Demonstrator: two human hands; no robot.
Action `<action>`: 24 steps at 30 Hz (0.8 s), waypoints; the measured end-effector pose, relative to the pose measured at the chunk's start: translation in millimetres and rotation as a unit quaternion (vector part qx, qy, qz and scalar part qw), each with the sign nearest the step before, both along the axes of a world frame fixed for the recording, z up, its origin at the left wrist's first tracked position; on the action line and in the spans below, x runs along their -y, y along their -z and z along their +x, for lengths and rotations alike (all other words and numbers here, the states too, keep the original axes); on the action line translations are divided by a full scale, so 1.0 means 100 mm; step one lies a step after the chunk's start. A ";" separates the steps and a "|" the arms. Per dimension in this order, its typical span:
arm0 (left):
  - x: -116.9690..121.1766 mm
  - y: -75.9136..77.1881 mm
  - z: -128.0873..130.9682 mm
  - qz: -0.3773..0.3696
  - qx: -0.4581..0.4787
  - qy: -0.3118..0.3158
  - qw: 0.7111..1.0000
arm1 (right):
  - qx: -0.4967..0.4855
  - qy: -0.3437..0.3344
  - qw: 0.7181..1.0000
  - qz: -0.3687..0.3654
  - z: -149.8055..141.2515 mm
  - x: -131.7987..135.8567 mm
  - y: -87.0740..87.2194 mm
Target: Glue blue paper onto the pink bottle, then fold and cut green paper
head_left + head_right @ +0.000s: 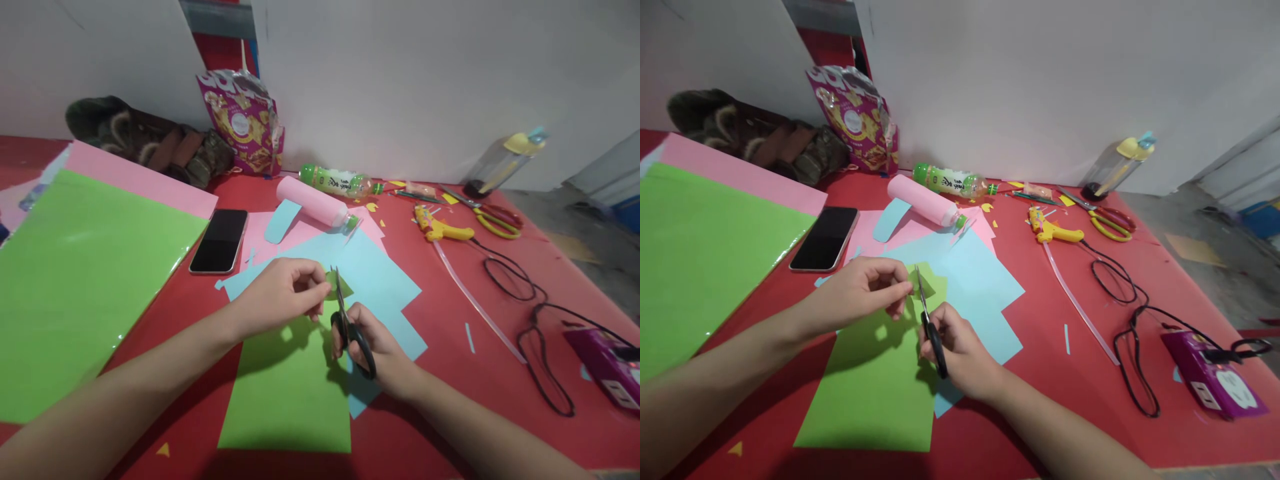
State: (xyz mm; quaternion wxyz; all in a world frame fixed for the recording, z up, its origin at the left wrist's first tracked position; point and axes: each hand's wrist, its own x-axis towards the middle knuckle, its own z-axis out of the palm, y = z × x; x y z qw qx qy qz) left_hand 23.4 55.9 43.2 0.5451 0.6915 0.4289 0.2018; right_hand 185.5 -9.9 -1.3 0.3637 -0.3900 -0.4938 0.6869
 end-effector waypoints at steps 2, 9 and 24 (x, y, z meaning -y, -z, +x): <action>-0.01 0.00 -0.01 0.014 -0.008 -0.002 1.000 | 0.000 -0.001 1.000 -0.001 0.00 0.00 0.01; -0.02 -0.01 -0.03 0.042 0.000 -0.025 0.999 | 0.000 -0.002 1.000 0.002 0.01 0.00 0.02; 0.01 0.02 0.01 0.010 0.006 -0.015 1.000 | -0.008 0.005 1.000 -0.004 0.01 0.00 0.06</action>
